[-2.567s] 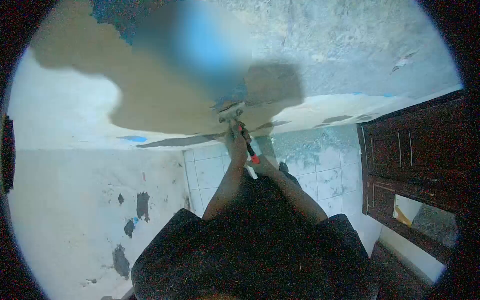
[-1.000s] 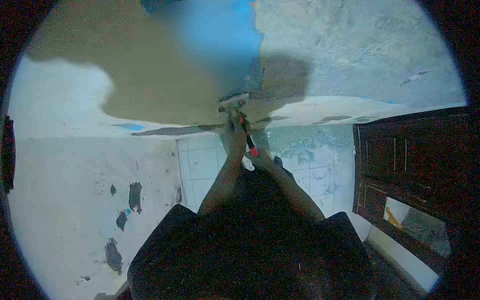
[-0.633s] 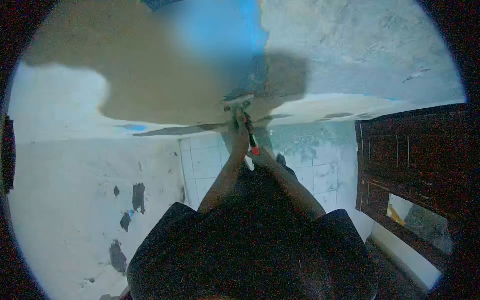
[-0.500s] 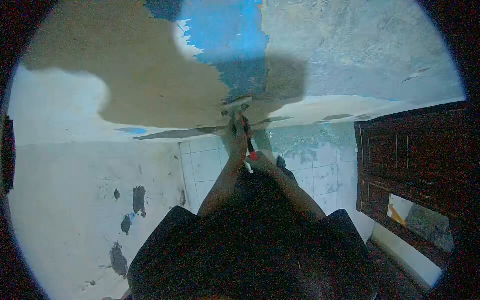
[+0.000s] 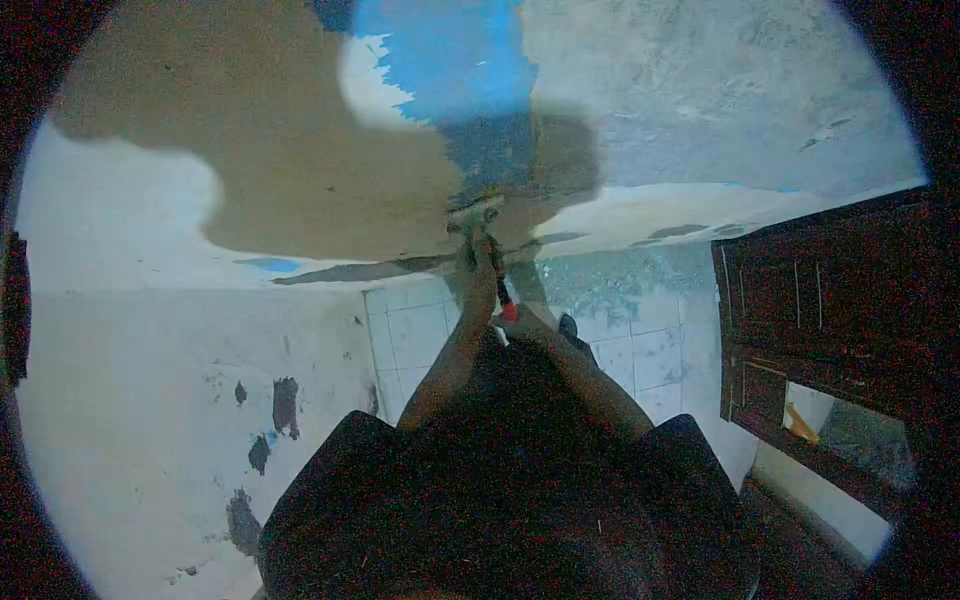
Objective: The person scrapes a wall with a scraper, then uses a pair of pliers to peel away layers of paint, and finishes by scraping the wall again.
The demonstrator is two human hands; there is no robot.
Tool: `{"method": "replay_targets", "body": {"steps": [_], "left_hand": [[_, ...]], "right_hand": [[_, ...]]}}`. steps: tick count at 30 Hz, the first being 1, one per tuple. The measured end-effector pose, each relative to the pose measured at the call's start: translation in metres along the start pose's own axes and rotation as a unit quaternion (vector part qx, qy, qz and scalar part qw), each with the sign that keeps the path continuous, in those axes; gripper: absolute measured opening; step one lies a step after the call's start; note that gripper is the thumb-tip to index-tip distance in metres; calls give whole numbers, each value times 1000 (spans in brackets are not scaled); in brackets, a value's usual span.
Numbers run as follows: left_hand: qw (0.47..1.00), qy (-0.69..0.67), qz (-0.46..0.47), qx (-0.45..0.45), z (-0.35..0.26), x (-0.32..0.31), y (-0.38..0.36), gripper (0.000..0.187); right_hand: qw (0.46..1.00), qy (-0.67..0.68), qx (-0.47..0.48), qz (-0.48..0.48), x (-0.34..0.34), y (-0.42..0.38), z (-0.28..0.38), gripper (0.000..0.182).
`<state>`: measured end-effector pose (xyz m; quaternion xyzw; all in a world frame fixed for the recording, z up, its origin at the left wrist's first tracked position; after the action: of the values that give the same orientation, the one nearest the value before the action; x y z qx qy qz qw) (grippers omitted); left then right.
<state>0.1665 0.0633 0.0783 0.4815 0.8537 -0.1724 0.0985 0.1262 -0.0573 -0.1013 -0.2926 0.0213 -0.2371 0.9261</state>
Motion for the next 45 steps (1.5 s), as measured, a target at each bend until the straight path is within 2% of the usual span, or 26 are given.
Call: {"method": "replay_targets", "body": {"steps": [1,3,5,7,9,10,11,13,15,18,20,23,25,27,28,29,31,32,33,35,36,39,40,41,43,45], "left_hand": [[999,-35,10,-5,5,0,0,28],[1000,-24,4,20,-7,-5,-2,29],[1000,-7,1,-25,-15,-7,0,29],[999,12,45,-12,1,-4,2,29],[999,15,4,-29,10,0,1,29],[999,5,-24,-21,18,4,2,39],[1000,5,-23,-19,13,4,0,39],[998,49,-12,29,9,7,-5,28],[1000,4,9,4,10,4,-10,27],[1000,4,-21,18,9,1,-7,29],[1000,25,-14,-3,4,-1,-7,33],[999,34,-8,-6,2,-1,-9,37],[999,7,-35,7,4,-3,-6,38],[998,43,-38,18,-15,-10,-9,36],[999,17,-26,8,-10,-10,-8,37],[1000,-7,-14,-2,-6,-8,-8,37],[999,2,2,-40,-4,-8,-9,37],[999,21,-15,-32,-7,-8,-12,37],[998,39,-31,-26,-11,-9,-11,38],[1000,1,-25,10,-5,-11,-6,38],[1000,-10,-27,12,1,-8,-4,38],[1000,-4,-28,1,1,-6,-8,39],[1000,8,-21,3,4,-4,-7,39],[1000,19,-12,7,5,-6,-6,39],[999,31,-18,11,8,-6,-6,38],[999,34,2,-14,11,-1,-1,38]], "right_hand": [[999,-14,-44,-2,-2,0,-12,31],[1000,-8,6,-29,-2,7,-6,28],[997,12,60,-44,3,4,5,25],[998,35,45,-33,-2,16,-30,26],[999,-31,14,-28,-5,10,-22,28],[997,30,72,-29,-12,-7,2,30],[997,31,71,-30,-16,-7,3,30],[992,74,91,-38,-24,-11,7,34],[989,138,49,-10,-21,-25,17,36],[987,139,73,-47,-21,-12,1,37],[989,54,29,-131,-18,-6,-24,36],[992,21,83,-96,-15,-7,-19,32],[991,77,93,-62,-14,-5,-14,29],[982,61,141,-113,-16,16,-43,32],[964,-19,127,-231,-12,7,-42,31],[966,-17,126,-227,-11,-3,-31,31],[990,104,41,-89,-9,-12,-9,28],[997,33,-4,-68,-8,-9,-16,29],[997,33,2,-70,-8,-5,-14,29],[980,18,83,-178,-1,-17,-2,33],[986,104,79,-102,-7,-13,-5,35],[994,84,-10,-72,-6,-19,1,36],[987,144,31,-59,-8,-32,19,37],[992,83,26,-91,-7,-24,11,38],[985,152,75,-33,-9,-59,57,38],[991,118,31,-49,-7,-46,42,36]]}}
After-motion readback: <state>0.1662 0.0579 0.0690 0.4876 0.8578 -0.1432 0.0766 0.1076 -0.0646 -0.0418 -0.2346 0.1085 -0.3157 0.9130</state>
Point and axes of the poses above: each hand's wrist, its own y-axis towards the middle knuckle, its own x-axis out of the back of the hand, z = x × y, the point moved 8 cm from there along y, towards the middle knuckle, and after that the axes turned 6 degrees about z, right-handed, at the moved point
